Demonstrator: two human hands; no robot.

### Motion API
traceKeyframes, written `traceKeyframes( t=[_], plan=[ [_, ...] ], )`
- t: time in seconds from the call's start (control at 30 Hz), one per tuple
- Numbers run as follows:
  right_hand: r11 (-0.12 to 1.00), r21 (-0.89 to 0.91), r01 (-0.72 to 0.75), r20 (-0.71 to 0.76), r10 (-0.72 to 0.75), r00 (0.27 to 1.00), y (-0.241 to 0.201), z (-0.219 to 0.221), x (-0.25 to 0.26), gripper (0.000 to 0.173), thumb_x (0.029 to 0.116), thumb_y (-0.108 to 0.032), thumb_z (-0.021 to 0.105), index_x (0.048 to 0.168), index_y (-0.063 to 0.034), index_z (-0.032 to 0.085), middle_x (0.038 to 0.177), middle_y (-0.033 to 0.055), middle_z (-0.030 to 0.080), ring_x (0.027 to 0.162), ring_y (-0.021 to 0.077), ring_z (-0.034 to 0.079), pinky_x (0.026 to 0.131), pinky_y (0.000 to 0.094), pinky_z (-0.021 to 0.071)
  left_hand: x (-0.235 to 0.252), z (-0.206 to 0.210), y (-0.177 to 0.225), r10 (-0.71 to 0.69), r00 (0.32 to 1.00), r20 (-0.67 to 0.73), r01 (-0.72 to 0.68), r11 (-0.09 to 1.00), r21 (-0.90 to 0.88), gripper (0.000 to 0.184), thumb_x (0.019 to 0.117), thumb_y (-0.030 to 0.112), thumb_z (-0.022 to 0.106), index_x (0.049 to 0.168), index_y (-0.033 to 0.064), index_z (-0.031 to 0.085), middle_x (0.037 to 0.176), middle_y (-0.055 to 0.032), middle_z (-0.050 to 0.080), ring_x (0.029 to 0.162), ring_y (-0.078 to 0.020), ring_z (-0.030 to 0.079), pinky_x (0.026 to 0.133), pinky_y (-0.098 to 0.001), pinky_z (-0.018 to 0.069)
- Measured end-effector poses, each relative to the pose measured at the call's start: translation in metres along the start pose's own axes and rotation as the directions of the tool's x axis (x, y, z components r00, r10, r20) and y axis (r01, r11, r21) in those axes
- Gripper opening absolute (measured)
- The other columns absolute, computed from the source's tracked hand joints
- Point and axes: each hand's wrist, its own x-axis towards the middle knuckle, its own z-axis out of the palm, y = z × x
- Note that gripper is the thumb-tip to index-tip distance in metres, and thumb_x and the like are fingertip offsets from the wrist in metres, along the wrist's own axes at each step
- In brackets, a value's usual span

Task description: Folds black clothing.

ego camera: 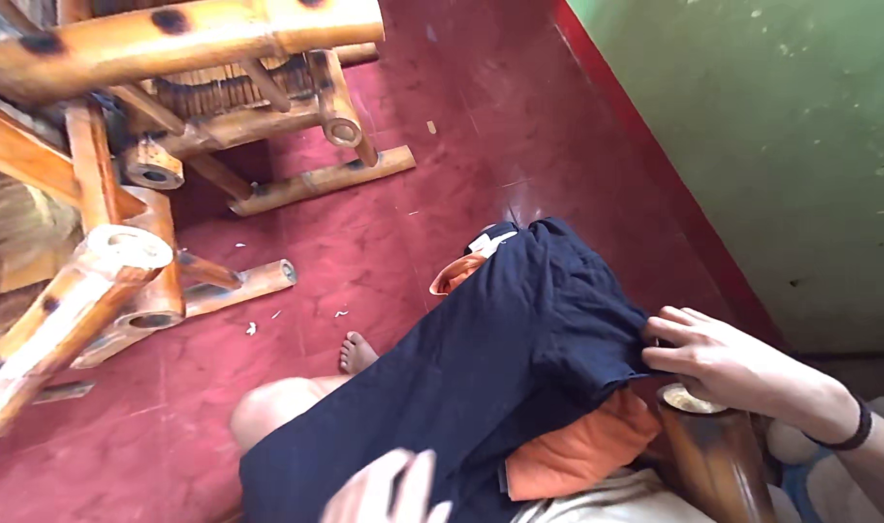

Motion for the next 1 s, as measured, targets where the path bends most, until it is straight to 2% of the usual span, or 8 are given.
traceKeyframes(
  t=[0.1, 0.2, 0.3, 0.4, 0.53, 0.63, 0.87, 1.0],
  plan=[
    [1.000, 0.007, 0.002, -0.110, -0.002, 0.994, 0.001, 0.002, -0.007, 0.010, 0.0876, -0.007, 0.054, 0.084, -0.0098, 0.062, 0.084, 0.0113, 0.062, 0.081, 0.0336, 0.062, 0.066, 0.0462, 0.0507, 0.066, 0.048, 0.062, 0.300, 0.915, -0.271, -0.303, 0.953, 0.032, 0.035, 0.0957, 0.026, 0.067, 0.125, 0.0077, 0.071, 0.124, -0.0176, 0.069, 0.118, -0.0340, 0.066, 0.100, -0.0488, 0.0528],
    [1.000, 0.021, -0.003, -0.246, 0.008, 0.969, 0.003, 0.006, -0.015, 0.014, 0.0926, -0.008, 0.049, 0.084, -0.0088, 0.060, 0.081, 0.0106, 0.060, 0.081, 0.0305, 0.060, 0.071, 0.0425, 0.0492, 0.113, 0.101, 0.099, 0.371, 0.828, -0.420, -0.370, 0.925, 0.087, 0.032, 0.0954, 0.020, 0.063, 0.124, 0.0094, 0.071, 0.121, -0.0164, 0.070, 0.115, -0.0318, 0.067, 0.096, -0.0456, 0.0539],
    [0.998, 0.046, -0.033, -0.367, 0.047, 0.929, 0.010, 0.011, -0.024, 0.014, 0.0929, -0.006, 0.048, 0.089, -0.0089, 0.062, 0.086, 0.0104, 0.065, 0.089, 0.0278, 0.062, 0.080, 0.0387, 0.0502, 0.131, 0.132, 0.112, 0.324, 0.772, -0.547, -0.351, 0.935, 0.057, 0.021, 0.0898, 0.012, 0.064, 0.107, 0.0114, 0.076, 0.103, -0.0106, 0.072, 0.100, -0.0279, 0.068, 0.087, -0.0418, 0.0521],
    [0.991, 0.122, -0.054, -0.432, 0.102, 0.896, 0.017, 0.018, -0.030, 0.018, 0.0932, -0.005, 0.050, 0.093, -0.0083, 0.067, 0.088, 0.0100, 0.067, 0.095, 0.0246, 0.063, 0.087, 0.0342, 0.0502, 0.124, 0.136, 0.118, 0.290, 0.752, -0.592, -0.318, 0.946, 0.060, 0.014, 0.0895, 0.010, 0.064, 0.093, 0.0131, 0.077, 0.096, -0.0052, 0.072, 0.102, -0.0239, 0.066, 0.094, -0.0425, 0.0466],
    [0.975, 0.221, -0.018, -0.434, 0.115, 0.894, 0.028, 0.025, -0.031, 0.020, 0.0903, -0.002, 0.050, 0.087, -0.0084, 0.070, 0.088, 0.0076, 0.069, 0.098, 0.0213, 0.063, 0.092, 0.0315, 0.0494, 0.108, 0.140, 0.129, 0.274, 0.759, -0.590, -0.301, 0.952, 0.055, 0.016, 0.0919, 0.004, 0.060, 0.089, 0.0096, 0.076, 0.101, -0.0080, 0.075, 0.113, -0.0275, 0.068, 0.110, -0.0520, 0.0433],
    [0.949, 0.315, -0.014, -0.416, 0.151, 0.897, 0.038, 0.027, -0.031, 0.020, 0.0859, -0.003, 0.052, 0.085, -0.0080, 0.071, 0.090, 0.0064, 0.071, 0.099, 0.0186, 0.065, 0.092, 0.0311, 0.0514, 0.106, 0.147, 0.133, 0.285, 0.777, -0.562, -0.302, 0.951, 0.065, 0.017, 0.0896, 0.002, 0.060, 0.087, 0.0090, 0.075, 0.096, -0.0086, 0.075, 0.101, -0.0251, 0.072, 0.100, -0.0406, 0.0534],
    [0.746, 0.651, 0.142, -0.309, 0.090, 0.947, 0.072, 0.027, -0.021, 0.009, 0.0893, -0.011, 0.059, 0.086, -0.0062, 0.066, 0.099, 0.0047, 0.072, 0.109, 0.0146, 0.067, 0.102, 0.0339, 0.0523, 0.109, 0.150, 0.133, 0.165, 0.770, -0.616, -0.251, 0.966, -0.055, 0.014, 0.0893, 0.003, 0.062, 0.094, 0.0074, 0.074, 0.094, -0.0105, 0.067, 0.094, -0.0234, 0.066, 0.089, -0.0309, 0.0544],
    [0.596, 0.793, 0.126, -0.283, 0.177, 0.943, 0.080, 0.027, 0.000, 0.009, 0.0929, -0.022, 0.062, 0.089, -0.0174, 0.069, 0.092, -0.0055, 0.072, 0.096, 0.0086, 0.069, 0.091, 0.0306, 0.0573, 0.112, 0.164, 0.135, 0.009, 0.720, -0.694, -0.149, 0.979, -0.142, 0.011, 0.0951, 0.009, 0.063, 0.094, 0.0013, 0.071, 0.094, -0.0129, 0.065, 0.090, -0.0217, 0.066, 0.083, -0.0255, 0.0564]
  ],
)
